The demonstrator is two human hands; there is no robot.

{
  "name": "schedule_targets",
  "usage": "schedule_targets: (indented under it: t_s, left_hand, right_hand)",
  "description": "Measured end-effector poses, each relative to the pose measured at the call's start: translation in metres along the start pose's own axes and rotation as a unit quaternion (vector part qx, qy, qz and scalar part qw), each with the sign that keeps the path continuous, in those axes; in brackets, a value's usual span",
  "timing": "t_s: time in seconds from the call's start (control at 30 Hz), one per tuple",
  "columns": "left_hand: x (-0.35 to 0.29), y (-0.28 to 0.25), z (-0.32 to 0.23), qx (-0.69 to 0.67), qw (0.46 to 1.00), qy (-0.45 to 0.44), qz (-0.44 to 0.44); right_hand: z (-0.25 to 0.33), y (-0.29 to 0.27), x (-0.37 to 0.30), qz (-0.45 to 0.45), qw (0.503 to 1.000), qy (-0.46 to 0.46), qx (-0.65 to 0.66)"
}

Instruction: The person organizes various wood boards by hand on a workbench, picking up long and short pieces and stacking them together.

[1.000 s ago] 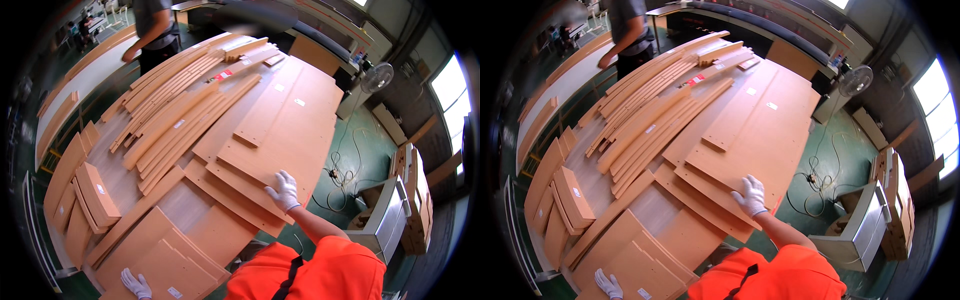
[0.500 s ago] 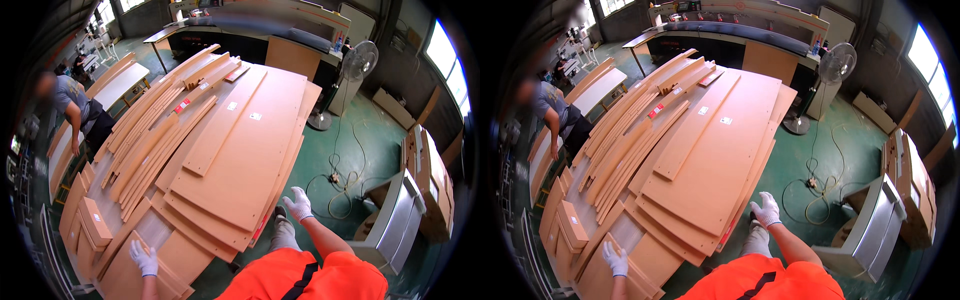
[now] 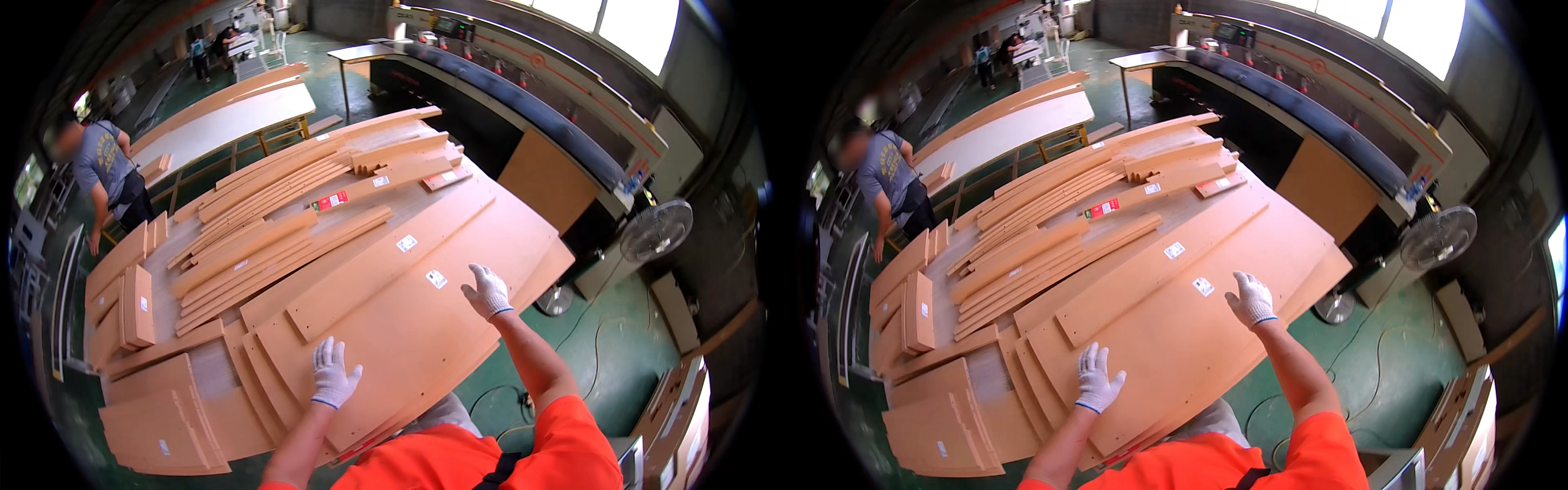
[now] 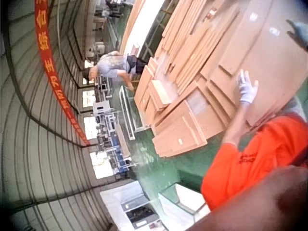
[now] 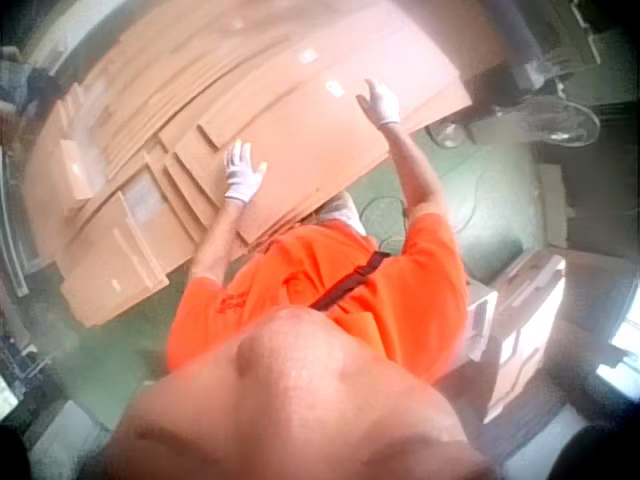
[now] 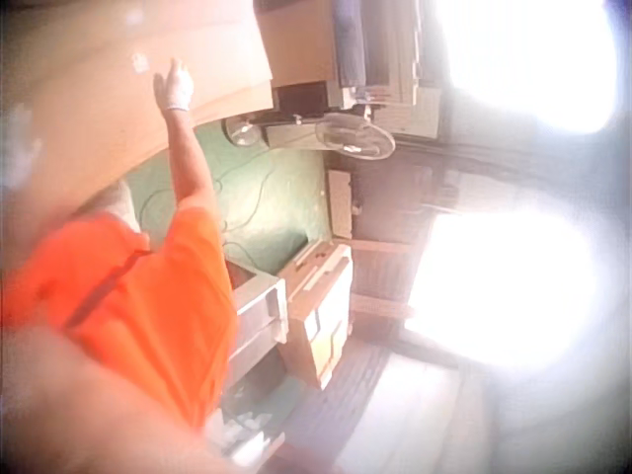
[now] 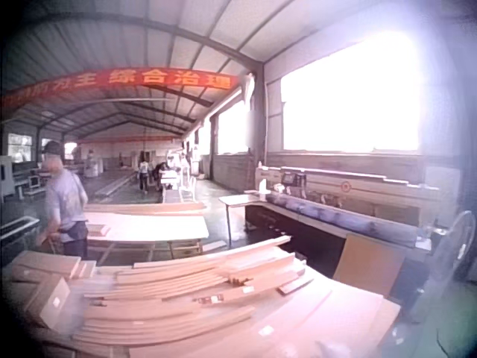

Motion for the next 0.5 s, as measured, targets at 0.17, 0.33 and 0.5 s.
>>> schedule_targets:
  t_s: [0.17,0.33,0.5]
  left_hand:
    - [0.069,0.052,0.001,0.056,0.996,-0.063,-0.015]
    - [0.078,0.05,-0.001,0.086,0.99,-0.11,-0.022]
    - [0.081,0.034,-0.006,0.105,0.984,-0.141,-0.018]
  right_hand:
    - [0.032,0.053,0.159,0.021,0.988,-0.124,-0.089]
    - [0.037,0.155,0.344,-0.025,0.955,-0.198,-0.22]
    - [0.056,0.23,0.439,0.031,0.937,-0.223,-0.267]
Point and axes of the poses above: each hand's wrist, its own x-axis towards the middle knuckle, its own y-axis out of the palm, z = x × y, the point moved 9 cm from there along x, towards the middle knuckle, and after that the axes turned 13 degrees about y, right-handed, at the moved point
